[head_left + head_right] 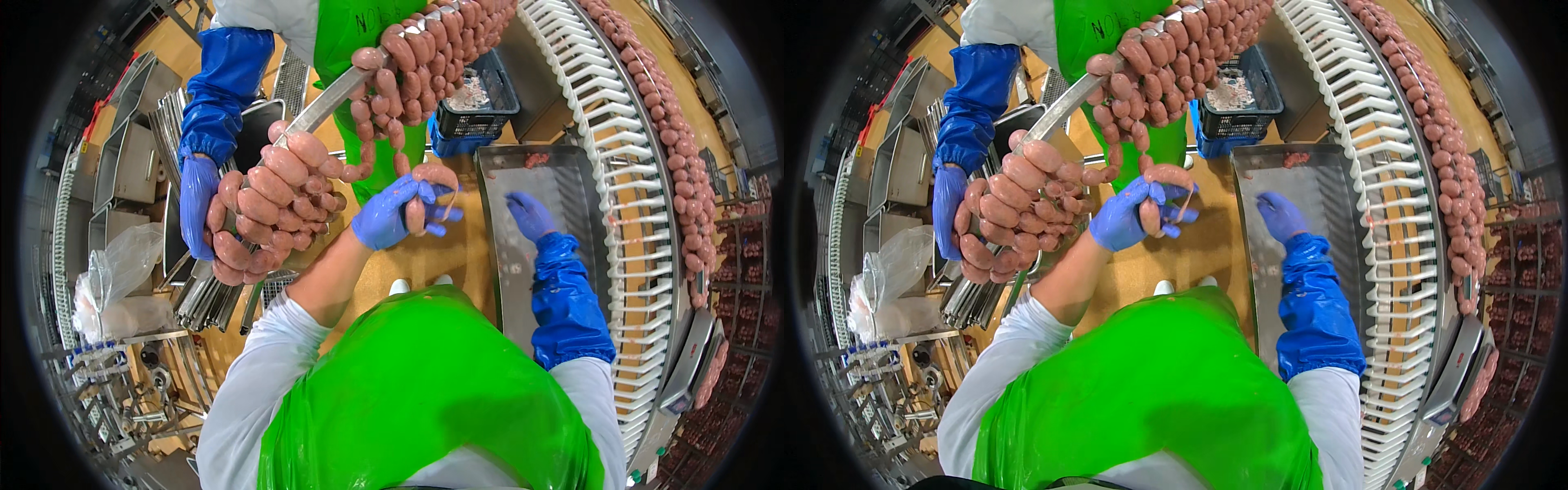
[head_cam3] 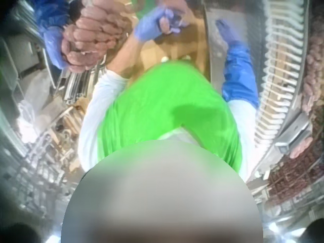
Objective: The person stands at a conveyor belt in a meat processing facility, wearing gloves and a green apron. They repeatedly pick up links of raw sausage from the moving belt, separate them, and place them into a black plastic crate. The person continues this process throughout the clip.
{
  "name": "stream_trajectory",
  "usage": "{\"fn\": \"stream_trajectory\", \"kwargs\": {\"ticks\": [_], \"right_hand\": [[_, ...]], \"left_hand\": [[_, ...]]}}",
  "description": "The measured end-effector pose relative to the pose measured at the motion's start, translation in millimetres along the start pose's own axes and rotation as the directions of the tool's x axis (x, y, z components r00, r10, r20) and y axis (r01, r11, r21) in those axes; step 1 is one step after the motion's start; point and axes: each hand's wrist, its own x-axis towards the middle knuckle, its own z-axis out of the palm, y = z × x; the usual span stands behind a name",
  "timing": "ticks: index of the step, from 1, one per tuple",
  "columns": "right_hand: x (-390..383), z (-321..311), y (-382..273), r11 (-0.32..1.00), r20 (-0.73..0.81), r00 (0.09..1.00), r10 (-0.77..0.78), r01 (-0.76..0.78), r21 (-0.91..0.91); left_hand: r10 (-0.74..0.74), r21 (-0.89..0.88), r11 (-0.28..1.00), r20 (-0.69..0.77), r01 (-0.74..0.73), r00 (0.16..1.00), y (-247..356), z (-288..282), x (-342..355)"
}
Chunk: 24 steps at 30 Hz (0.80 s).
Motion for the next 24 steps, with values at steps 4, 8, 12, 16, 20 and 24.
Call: {"fn": "stream_trajectory", "kwargs": {"ticks": [4,8,12,16,20,24], "right_hand": [[102.0,29.1,-96.3,0.768,-0.163,0.878,-0.450,0.473,0.431],[194.6,59.9,-143.7,0.673,-0.183,0.900,-0.396,0.420,0.609],[235.4,59.8,-147.1,0.713,0.049,0.819,-0.572,0.467,0.523],[207.1,10.3,-189.4,0.577,0.431,0.686,-0.586,-0.021,0.817],[215.5,-9.2,-191.7,0.735,0.418,0.662,-0.622,0.309,0.604],[208.8,-46.6,-181.7,0.880,0.694,0.547,-0.468,0.355,0.314]], "left_hand": [[0.051,0.228,0.972,0.019,-0.054,0.999,15.2,-3.7,-13.7],[-0.046,0.287,0.949,-0.271,0.127,0.961,43.2,12.2,-21.1],[-0.034,0.407,0.866,-0.533,0.291,0.845,72.2,-0.4,3.6],[0.069,0.647,0.597,-0.630,0.474,0.773,100.0,-8.6,56.7],[0.034,0.750,0.399,-0.587,0.528,0.809,106.0,-12.7,88.2],[0.349,0.913,-0.040,-0.368,0.406,0.862,88.1,-14.3,70.8]]}}
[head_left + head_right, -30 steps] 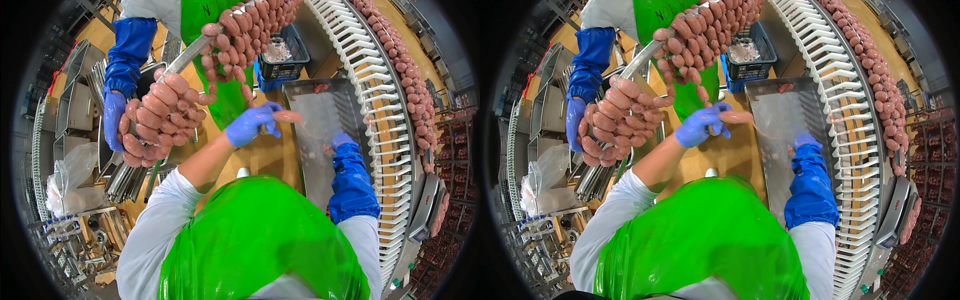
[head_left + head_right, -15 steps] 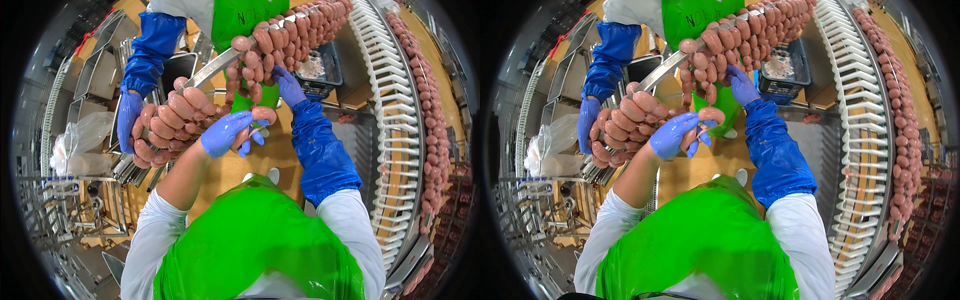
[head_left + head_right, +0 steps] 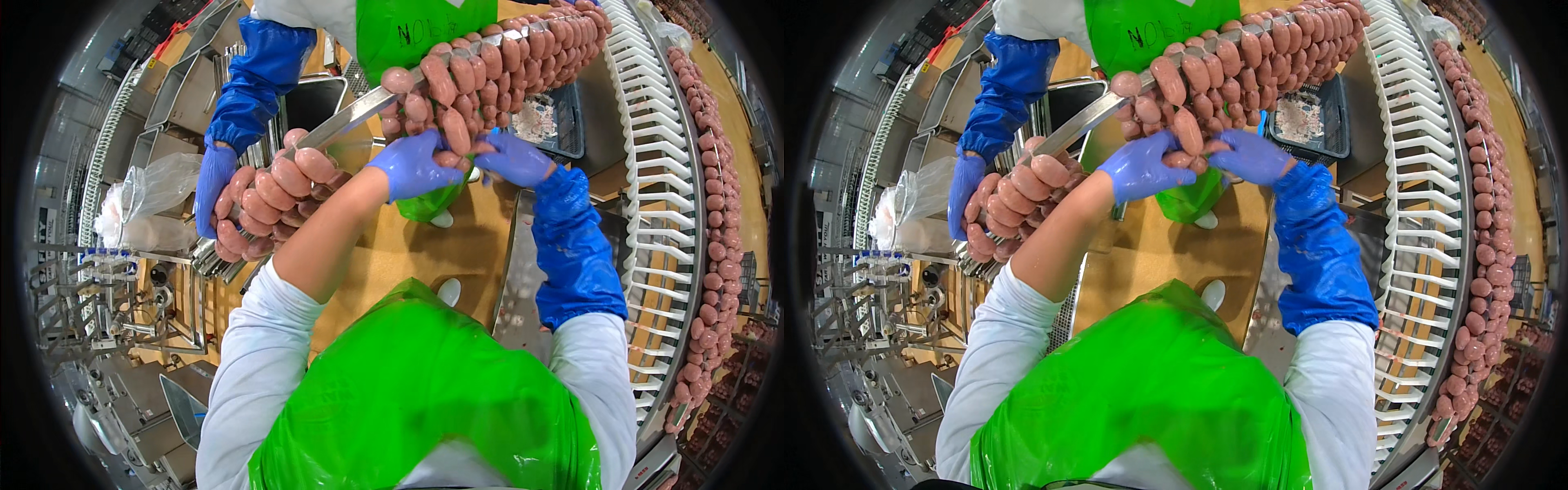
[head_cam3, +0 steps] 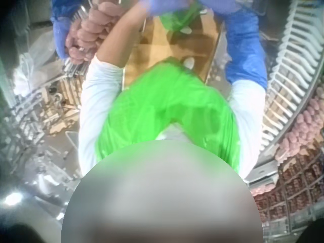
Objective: The person stands at a conveyor belt in a meat processing facility, wearing gloves and a green apron. They repeatedly pick up links of raw sausage from the moving belt, separate them, and place them into a black plastic crate. The person continues this process throughout the clip.
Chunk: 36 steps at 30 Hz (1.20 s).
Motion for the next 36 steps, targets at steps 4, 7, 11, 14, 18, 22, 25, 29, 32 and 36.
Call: {"fn": "stream_trajectory", "kwargs": {"ticks": [4,7,11,14,18,22,25,29,32,36], "right_hand": [[-9.0,69.5,14.5,0.921,0.093,0.991,0.094,-0.122,0.371],[45.2,112.2,38.1,0.323,-0.253,0.962,-0.101,0.273,0.906],[24.0,96.2,12.3,-0.216,-0.257,0.890,-0.376,0.185,0.959],[27.5,99.9,13.3,0.460,-0.248,0.952,-0.177,0.303,0.835],[62.5,117.0,29.7,0.752,-0.414,0.901,-0.128,0.361,0.551],[8.2,127.4,-3.0,-0.367,-0.402,0.875,-0.271,0.293,0.883],[-8.6,159.3,47.9,0.002,-0.516,0.856,-0.027,0.516,0.856],[-74.2,219.7,69.5,0.308,-0.615,0.724,0.311,0.535,0.786],[-137.2,299.9,51.5,0.446,-0.585,0.571,0.577,0.379,0.811],[-192.2,406.2,21.9,0.507,-0.577,0.340,0.743,0.279,0.816]], "left_hand": [[-0.161,-0.089,0.978,0.250,0.188,0.955,34.8,-9.1,-26.3],[-0.125,-0.058,0.989,0.139,0.134,0.982,20.2,15.8,-46.4],[-0.169,-0.035,0.983,0.168,0.178,0.971,-14.3,19.3,-51.5],[-0.136,-0.464,0.844,0.297,0.267,0.945,-6.9,7.1,-49.1],[-0.156,-0.433,0.863,0.261,0.260,0.953,-9.5,25.1,-47.6],[-0.016,-0.349,0.936,0.063,0.037,0.998,-42.1,80.7,-48.5],[-0.041,-0.364,0.928,0.116,0.081,0.992,-48.4,122.4,-38.2],[-0.242,-0.642,0.763,-0.186,0.068,0.952,-112.3,179.2,3.5],[-0.378,-0.749,0.662,-0.329,0.004,0.865,-110.5,208.1,19.0],[-0.180,-0.552,0.834,-0.269,0.002,0.946,-59.4,247.8,16.6]]}}
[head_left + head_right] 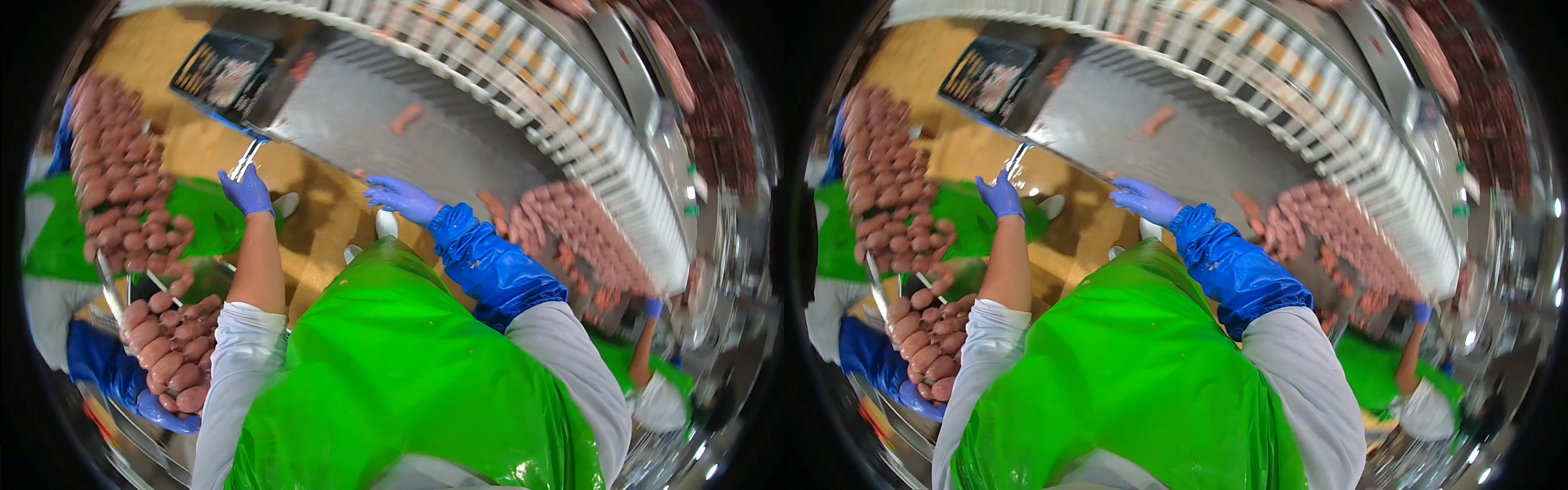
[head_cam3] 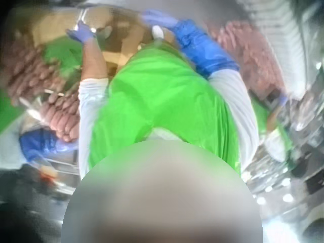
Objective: The person stands at a conveyor belt in a meat processing facility, wearing gloves and a green apron. They repeatedly pick up links of raw sausage from the moving belt, separate them, and place them into a black plastic crate. The person continues this process throughout the clip.
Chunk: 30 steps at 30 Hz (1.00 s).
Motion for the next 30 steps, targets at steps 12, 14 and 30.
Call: {"fn": "stream_trajectory", "kwargs": {"ticks": [12,14,30], "right_hand": [[-316.2,-119.1,230.0,0.958,-0.959,0.267,-0.092,-0.239,-0.159],[-335.1,-133.6,219.6,0.900,-0.935,0.354,-0.023,-0.399,-0.174],[-242.7,-142.0,182.8,0.967,-0.397,0.903,-0.162,0.226,0.120]], "left_hand": [[0.327,-0.328,0.737,0.938,-0.591,-0.114,91.5,88.6,-246.1],[0.253,-0.343,0.653,0.939,-0.676,-0.232,86.2,101.5,-290.6],[-0.313,0.036,0.872,0.808,-0.488,-0.499,118.9,122.2,-424.1]]}}
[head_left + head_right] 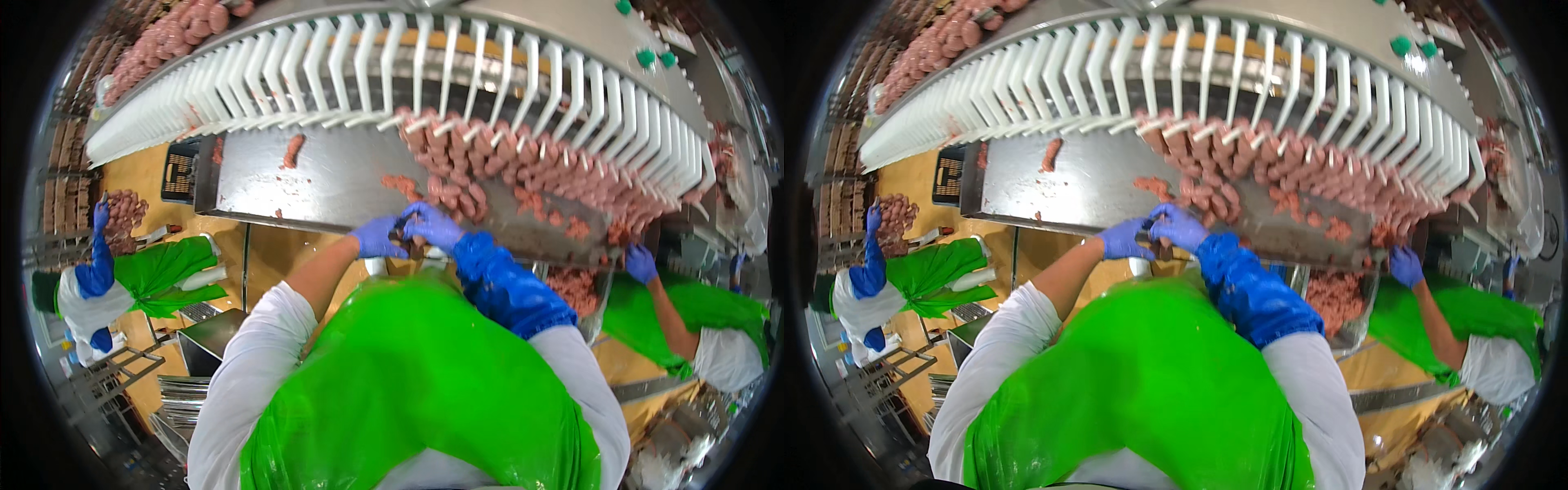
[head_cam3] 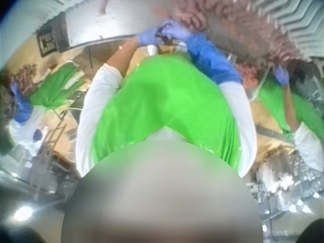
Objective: The person stands at a conveyor belt in a meat processing facility, wearing gloves and a green apron. They repeatedly pick up links of raw sausage from the moving belt, separate them, and place them into a black plastic crate. The person continues this process throughout the clip.
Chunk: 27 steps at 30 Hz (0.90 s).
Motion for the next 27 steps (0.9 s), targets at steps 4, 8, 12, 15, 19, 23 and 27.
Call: {"fn": "stream_trajectory", "kwargs": {"ticks": [4,8,12,15,19,23,27], "right_hand": [[-38.4,8.2,-111.8,0.989,0.095,0.985,-0.145,0.148,-0.029],[-96.3,-7.6,-203.1,0.952,0.168,0.960,-0.226,0.254,-0.172],[-135.9,-3.2,-262.9,0.957,0.083,0.953,-0.290,0.291,0.002],[-155.4,-0.6,-308.9,0.925,0.066,0.922,-0.380,0.381,0.004],[-178.7,13.1,-370.2,0.815,-0.051,0.818,-0.574,0.564,-0.133],[-199.3,36.9,-410.9,0.723,-0.358,0.638,-0.682,0.662,-0.197],[-204.0,20.7,-482.3,0.646,-0.406,0.507,-0.760,0.655,-0.392]], "left_hand": [[0.145,0.056,0.989,-0.228,-0.135,0.963,36.6,-21.0,-39.9],[0.358,-0.094,0.871,-0.551,-0.482,0.754,137.8,-93.6,-116.2],[0.677,0.492,0.681,-0.705,-0.542,0.211,252.2,-210.1,-153.9],[0.815,0.809,0.572,-0.542,-0.133,0.203,327.3,-297.9,-159.9],[0.592,0.793,0.570,-0.578,0.216,0.561,400.2,-368.7,-98.6],[0.404,0.902,0.316,-0.409,0.295,0.818,433.5,-368.2,-66.9],[0.383,0.960,0.129,-0.280,0.249,0.880,441.4,-369.3,-47.6]]}}
